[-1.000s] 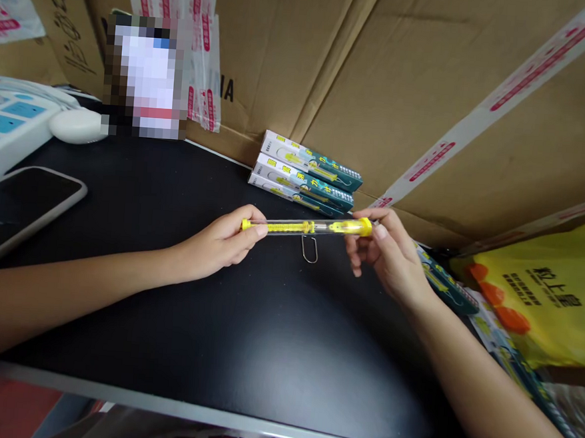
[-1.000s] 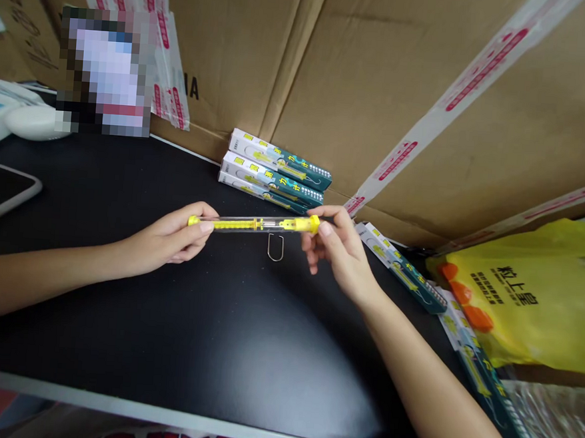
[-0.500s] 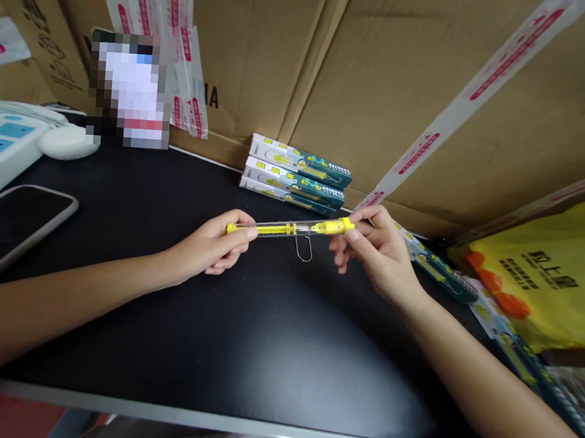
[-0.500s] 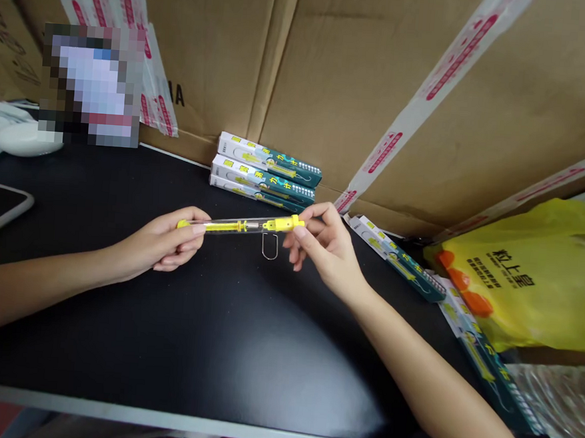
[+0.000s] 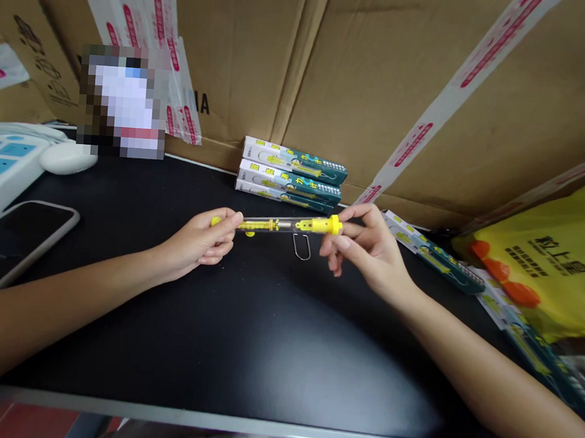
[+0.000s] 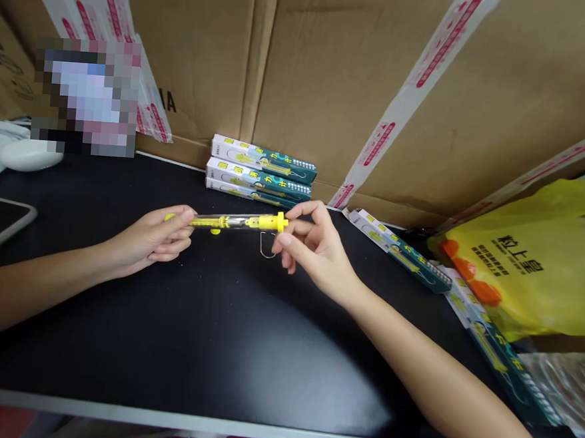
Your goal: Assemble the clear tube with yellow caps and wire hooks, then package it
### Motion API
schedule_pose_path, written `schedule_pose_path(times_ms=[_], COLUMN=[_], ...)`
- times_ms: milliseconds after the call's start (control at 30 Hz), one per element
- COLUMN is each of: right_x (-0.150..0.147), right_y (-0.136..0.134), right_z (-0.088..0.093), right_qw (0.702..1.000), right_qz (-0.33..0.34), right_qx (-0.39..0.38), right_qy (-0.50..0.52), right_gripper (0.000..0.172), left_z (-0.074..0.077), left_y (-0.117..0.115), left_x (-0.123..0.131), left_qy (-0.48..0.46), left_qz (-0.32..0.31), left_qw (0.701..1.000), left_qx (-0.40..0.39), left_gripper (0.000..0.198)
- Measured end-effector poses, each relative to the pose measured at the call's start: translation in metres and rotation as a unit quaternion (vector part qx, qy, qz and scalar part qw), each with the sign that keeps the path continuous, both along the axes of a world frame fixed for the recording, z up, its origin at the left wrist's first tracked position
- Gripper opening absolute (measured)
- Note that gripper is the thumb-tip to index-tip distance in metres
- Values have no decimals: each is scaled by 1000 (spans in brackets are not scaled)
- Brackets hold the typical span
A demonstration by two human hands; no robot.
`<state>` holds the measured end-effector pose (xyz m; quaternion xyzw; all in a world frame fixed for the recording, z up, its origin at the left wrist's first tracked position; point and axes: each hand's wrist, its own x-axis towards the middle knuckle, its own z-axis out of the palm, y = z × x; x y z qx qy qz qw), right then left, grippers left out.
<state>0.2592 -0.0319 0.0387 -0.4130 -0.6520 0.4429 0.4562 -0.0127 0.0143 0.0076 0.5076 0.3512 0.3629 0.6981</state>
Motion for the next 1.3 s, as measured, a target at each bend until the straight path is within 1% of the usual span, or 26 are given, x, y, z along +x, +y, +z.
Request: schedule_pose_path(times_ms=[100, 133, 167, 200, 233, 267, 300, 333, 367, 400, 433, 533, 600, 667, 733, 800, 867, 900, 933, 1000, 1100, 1200, 1300], right_x=[6, 7, 6, 4, 0, -6, -14, -23, -34, -44, -55, -79, -86, -84, -75, -59, -38, -26, -15, 5, 21, 21, 17], right_y=[12, 18, 24, 29, 35, 40, 44, 48, 52, 56, 60, 70, 74, 76, 73, 65, 53, 45, 37, 22, 7, 3, 4], right_z=[-10, -14, -20, -25, -29, -33, -35, -37, -38, -38, -38, -38, -40, -42, -44, -44, -41, -38, -34, -26, -14, -8, -9], right_qw=[999, 999, 997, 990, 972, 944, 911, 883, 862, 849, 842, 852, 861, 870, 880, 905, 964, 981, 990, 997, 998, 997, 997], right_qz=[-24, -41, -65, -74, -61, -41, -26, -12, 3, 15, 26, 50, 59, 68, 68, 55, 30, 16, 5, -27, -61, -55, -37], right_qx=[8, 21, 47, 83, 124, 155, 182, 206, 227, 246, 260, 268, 264, 258, 250, 226, 148, 109, 71, 24, 25, 48, 56], right_qy=[26, 17, -18, -89, -188, -289, -368, -422, -452, -467, -471, -446, -431, -416, -399, -356, -219, -159, -121, -62, 4, 23, 30], right_gripper=[30, 26, 22, 17, 13, 10, 8, 9, 12, 14, 14, 11, 12, 10, 11, 15, 20, 23, 24, 23, 22, 22, 21], left_z=[1, 2, 2, 2, 2, 2, 2, 2, 2, 3, 3, 3, 2, 2, 2, 2, 2, 2, 1, 0, -3, -3, -1], left_y=[0, 0, 0, 0, 0, 0, 0, -1, -1, -1, -2, -2, -2, -3, -3, -3, -3, -2, -1, 0, 1, -1, -3], left_x=[-1, -1, -2, -2, -2, -3, -3, -3, -3, -2, -2, -2, -1, -1, -2, -2, -3, -3, -3, -3, -3, -2, 0], left_qy=[-16, -21, -26, -30, -33, -36, -39, -41, -43, -45, -47, -51, -51, -48, -43, -37, -30, -26, -21, -11, 9, 27, 42], left_qz=[4, 6, 9, 11, 14, 16, 18, 19, 19, 18, 17, 13, 11, 10, 13, 17, 18, 17, 16, 13, 17, 17, 13], left_qw=[1000, 1000, 1000, 999, 999, 999, 999, 999, 999, 999, 999, 998, 998, 999, 999, 999, 999, 999, 999, 999, 999, 999, 998], left_qx=[1, 2, 4, 5, 6, 7, 9, 11, 13, 15, 17, 18, 18, 19, 22, 28, 35, 37, 38, 38, 37, 35, 38], left_gripper=[39, 39, 39, 39, 39, 39, 39, 39, 39, 39, 40, 40, 40, 40, 40, 38, 36, 36, 35, 34, 32, 33, 32])
